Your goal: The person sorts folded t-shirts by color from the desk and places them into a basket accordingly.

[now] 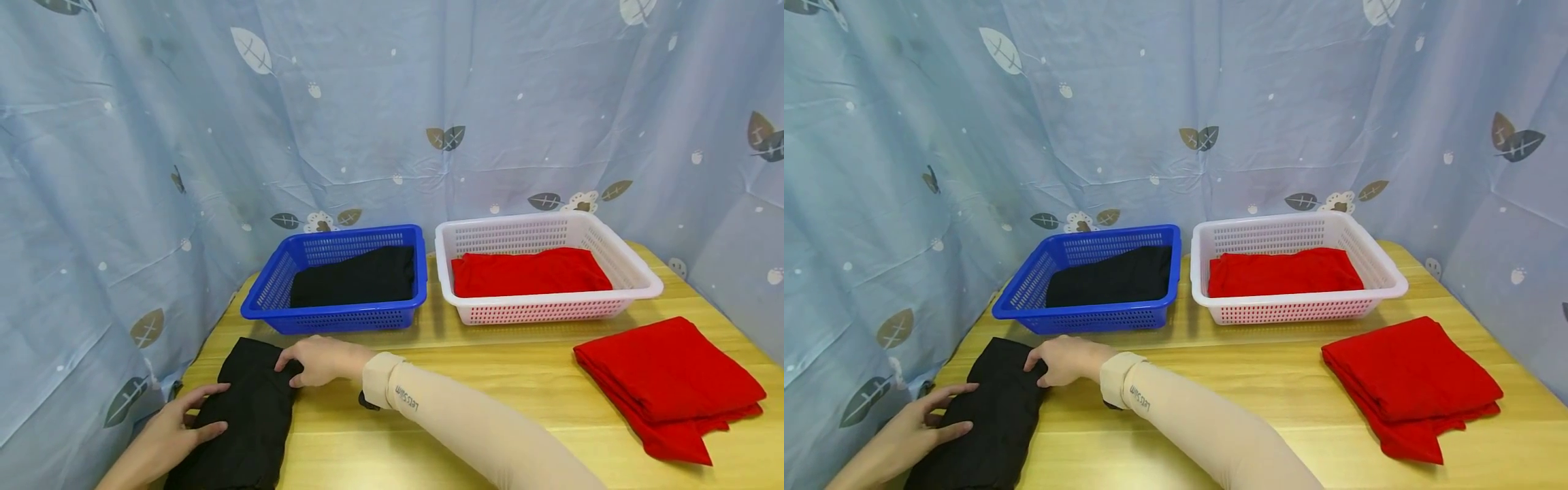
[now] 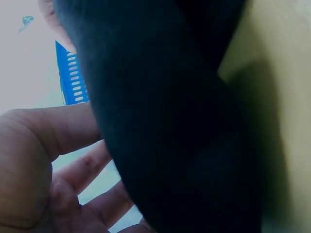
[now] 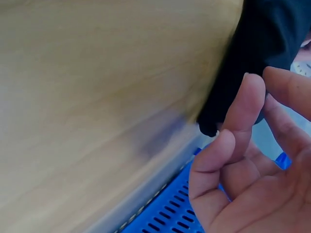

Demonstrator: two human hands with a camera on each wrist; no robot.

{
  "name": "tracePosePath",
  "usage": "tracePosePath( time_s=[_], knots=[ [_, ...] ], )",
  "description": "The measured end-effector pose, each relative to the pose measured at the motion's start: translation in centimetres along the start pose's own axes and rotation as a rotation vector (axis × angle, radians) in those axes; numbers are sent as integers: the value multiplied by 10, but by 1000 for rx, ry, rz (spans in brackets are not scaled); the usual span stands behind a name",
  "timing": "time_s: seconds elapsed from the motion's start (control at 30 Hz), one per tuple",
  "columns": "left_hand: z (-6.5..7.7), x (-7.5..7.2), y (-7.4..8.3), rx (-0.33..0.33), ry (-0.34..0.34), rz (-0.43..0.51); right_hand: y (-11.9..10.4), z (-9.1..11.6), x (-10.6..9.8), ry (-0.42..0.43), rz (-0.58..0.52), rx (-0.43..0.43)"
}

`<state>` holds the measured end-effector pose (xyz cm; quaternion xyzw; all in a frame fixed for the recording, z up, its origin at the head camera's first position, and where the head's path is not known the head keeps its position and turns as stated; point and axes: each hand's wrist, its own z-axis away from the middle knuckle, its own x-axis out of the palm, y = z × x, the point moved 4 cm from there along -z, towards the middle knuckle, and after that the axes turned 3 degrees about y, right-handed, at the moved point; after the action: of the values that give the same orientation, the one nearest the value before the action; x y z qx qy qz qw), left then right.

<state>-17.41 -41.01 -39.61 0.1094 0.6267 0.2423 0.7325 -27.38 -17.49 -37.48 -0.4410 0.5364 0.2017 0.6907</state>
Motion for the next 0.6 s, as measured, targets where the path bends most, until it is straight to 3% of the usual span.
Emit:
tracePosePath(
  time_s=[0.4, 0.6],
  knots=[
    [-8, 4, 25, 172, 2, 9, 4, 30, -9, -87, -7, 10],
    [-10, 6, 39, 269, -59, 11, 4, 51, -11, -114, 9, -17]
  ],
)
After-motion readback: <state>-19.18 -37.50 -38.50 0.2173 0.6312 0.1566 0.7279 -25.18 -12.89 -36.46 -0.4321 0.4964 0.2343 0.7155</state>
